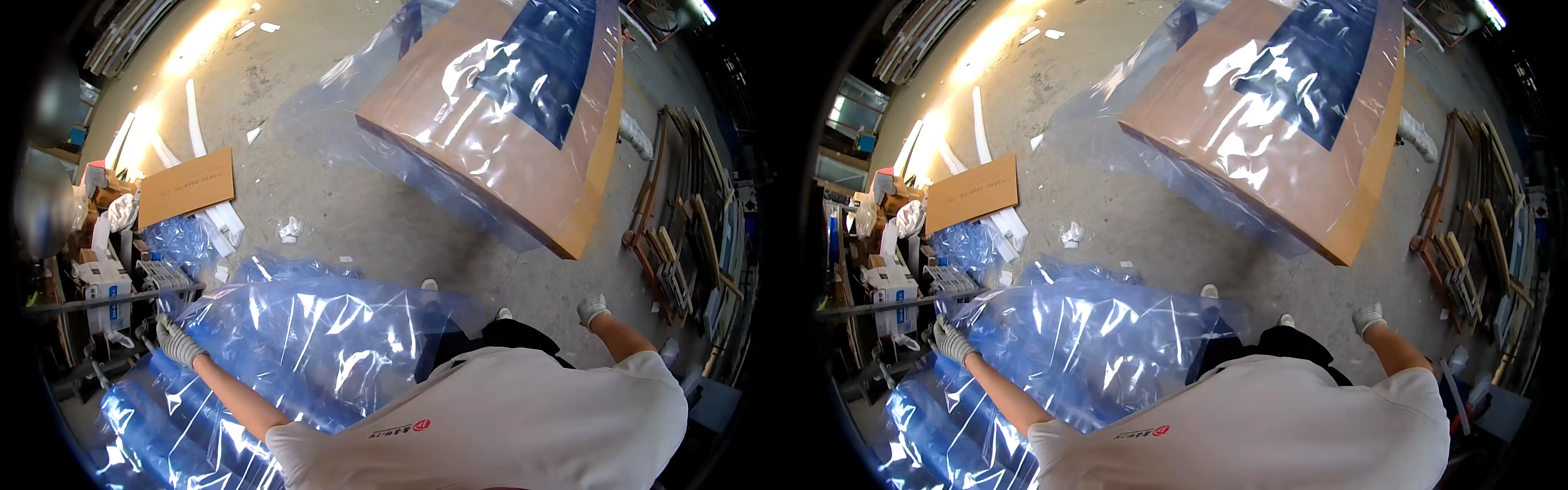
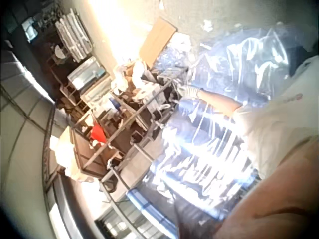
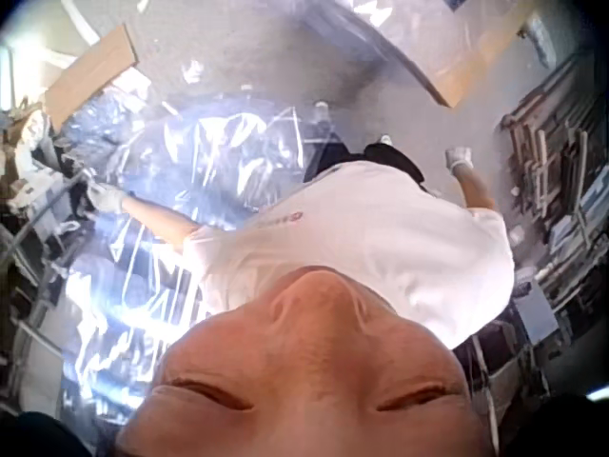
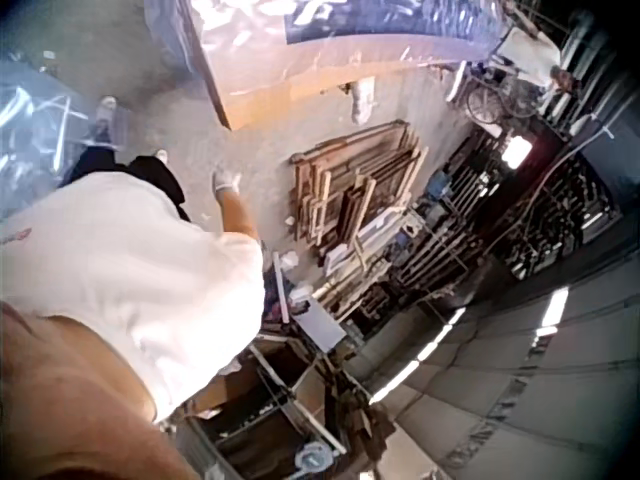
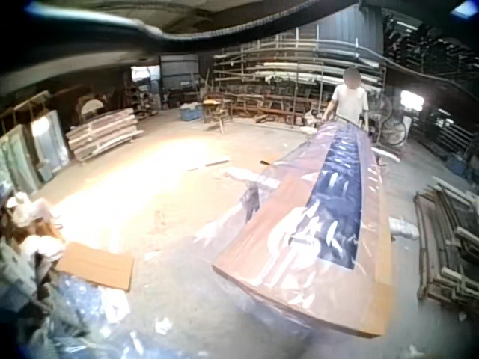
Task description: The person, with the help of a co-worker, wraps a large furniture component in plastic film and secures it with tape using a dispenser.
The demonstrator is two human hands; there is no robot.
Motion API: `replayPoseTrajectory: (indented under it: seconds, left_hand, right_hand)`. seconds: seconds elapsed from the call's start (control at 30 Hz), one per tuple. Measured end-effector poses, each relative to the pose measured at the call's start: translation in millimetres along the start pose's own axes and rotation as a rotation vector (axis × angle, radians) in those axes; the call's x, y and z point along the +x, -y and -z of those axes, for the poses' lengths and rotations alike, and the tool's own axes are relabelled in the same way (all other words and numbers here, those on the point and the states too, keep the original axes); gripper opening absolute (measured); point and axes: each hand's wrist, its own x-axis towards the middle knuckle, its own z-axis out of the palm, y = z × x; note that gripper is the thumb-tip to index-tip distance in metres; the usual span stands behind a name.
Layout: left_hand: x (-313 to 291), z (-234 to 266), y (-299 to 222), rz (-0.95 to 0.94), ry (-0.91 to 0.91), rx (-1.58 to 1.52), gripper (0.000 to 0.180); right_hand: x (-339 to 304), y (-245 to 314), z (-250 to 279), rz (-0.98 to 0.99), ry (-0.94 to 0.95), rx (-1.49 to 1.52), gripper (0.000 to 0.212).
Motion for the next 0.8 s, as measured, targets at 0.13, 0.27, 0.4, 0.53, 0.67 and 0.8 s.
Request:
replayPoseTrajectory:
  seconds: [0.13,0.27,0.4,0.53,0.67,0.8]
  left_hand:
    - [-5,1,-26,-0.014,-0.014,0.627,0.059]
    - [-70,-64,-139,-0.251,0.211,0.3,0.067]
    - [-225,-115,-327,-0.6,0.598,-0.204,0.063]
    - [-387,-95,-475,-1.216,0.806,-0.597,0.07]
    - [-496,-75,-537,-1.448,0.88,-0.33,0.092]
    - [-537,-87,-548,-1.358,0.743,-0.21,0.089]
  right_hand:
    - [-68,-21,-103,-0.317,0.274,0.244,0.026]
    - [-52,-7,-84,-0.483,0.132,0.69,0.022]
    - [12,-18,-71,-0.57,-0.018,1.041,0.022]
    - [68,-84,-61,-0.517,-0.253,1.438,0.022]
    - [193,-174,-71,-0.36,-0.708,2.239,0.031]
    - [224,-286,20,-0.16,-0.988,2.657,0.025]
